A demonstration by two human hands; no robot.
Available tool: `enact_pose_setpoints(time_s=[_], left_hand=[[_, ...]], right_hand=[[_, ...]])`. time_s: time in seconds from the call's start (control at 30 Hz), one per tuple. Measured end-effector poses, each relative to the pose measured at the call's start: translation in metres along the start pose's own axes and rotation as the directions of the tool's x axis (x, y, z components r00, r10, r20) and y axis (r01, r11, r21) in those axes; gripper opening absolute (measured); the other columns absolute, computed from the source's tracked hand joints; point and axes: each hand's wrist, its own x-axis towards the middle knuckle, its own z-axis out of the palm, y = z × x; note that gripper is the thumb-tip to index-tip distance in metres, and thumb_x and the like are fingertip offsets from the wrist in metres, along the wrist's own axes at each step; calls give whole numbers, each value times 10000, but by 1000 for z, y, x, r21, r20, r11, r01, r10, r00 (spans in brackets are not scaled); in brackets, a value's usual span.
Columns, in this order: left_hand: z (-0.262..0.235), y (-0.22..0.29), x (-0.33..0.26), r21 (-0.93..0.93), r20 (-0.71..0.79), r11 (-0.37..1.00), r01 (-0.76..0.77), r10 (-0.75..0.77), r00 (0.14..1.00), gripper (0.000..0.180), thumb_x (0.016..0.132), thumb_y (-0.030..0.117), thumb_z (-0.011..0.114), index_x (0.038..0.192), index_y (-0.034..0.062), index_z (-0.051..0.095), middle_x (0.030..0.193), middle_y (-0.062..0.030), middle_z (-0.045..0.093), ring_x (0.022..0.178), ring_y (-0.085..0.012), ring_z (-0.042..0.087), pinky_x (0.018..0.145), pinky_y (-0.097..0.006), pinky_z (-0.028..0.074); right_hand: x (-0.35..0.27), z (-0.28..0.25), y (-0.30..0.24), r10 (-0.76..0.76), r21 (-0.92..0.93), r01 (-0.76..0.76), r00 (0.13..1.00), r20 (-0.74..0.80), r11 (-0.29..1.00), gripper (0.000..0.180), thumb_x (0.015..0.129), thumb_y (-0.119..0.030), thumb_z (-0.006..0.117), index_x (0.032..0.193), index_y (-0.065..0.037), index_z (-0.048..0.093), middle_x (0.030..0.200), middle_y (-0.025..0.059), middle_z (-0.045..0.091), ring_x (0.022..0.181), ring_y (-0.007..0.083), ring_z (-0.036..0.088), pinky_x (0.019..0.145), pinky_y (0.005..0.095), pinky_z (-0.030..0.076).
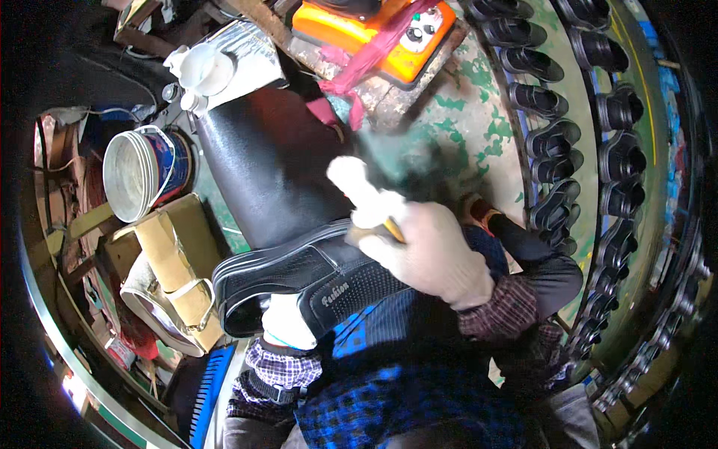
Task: Applying a white cleaning or priming substance to the sides and sole of a black shoe using a small brush.
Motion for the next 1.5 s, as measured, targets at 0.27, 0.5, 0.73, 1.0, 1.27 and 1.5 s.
enact_pose_setpoints(time_s=[0.27,0.5,0.73,1.0,1.27,1.5], left_hand=[[0,7,-5,-264,-173,963,49,-98,980,385,971,221,553,1312,53,610,1277,-154,651,1161,-290,641,1046,-433,489],[-4,7,2,-70,-121,997,19,-27,992,366,930,227,605,1257,71,659,1245,-148,669,1153,-293,648,1021,-431,497],[-2,4,2,-144,-56,989,19,-27,998,383,957,221,572,1303,60,608,1293,-156,631,1187,-291,623,1035,-431,490],[0,5,1,-77,4,997,6,-6,1000,408,994,213,528,1365,45,539,1357,-167,581,1233,-289,590,1054,-431,481],[-6,4,-3,9,45,1000,-1,1,999,434,1030,206,483,1427,30,470,1420,-178,531,1278,-286,556,1073,-432,471],[10,-19,-8,-380,37,918,110,-103,994,453,1028,211,512,1438,24,465,1426,-179,533,1282,-274,558,1072,-422,473]], right_hand=[[9,8,9,-147,-1,148,984,-100,989,293,868,-355,688,842,-63,686,731,195,669,677,373,671,581,464,515],[-11,-18,5,97,274,-130,987,129,953,201,841,-128,739,1027,-53,735,915,121,741,827,219,723,724,325,537],[25,28,9,-336,-167,302,910,-242,939,270,864,-328,703,853,-61,664,712,175,663,642,357,668,553,463,503],[-4,-1,0,-93,21,93,996,-16,995,159,861,-218,737,978,-123,688,840,133,697,771,333,699,668,408,538],[0,3,8,-126,-11,126,991,-37,992,272,855,-335,724,829,-68,678,686,178,657,626,376,660,560,476,510],[24,27,2,-399,-168,365,876,-270,916,278,864,-317,711,758,-65,656,669,163,651,595,370,653,554,475,511]])
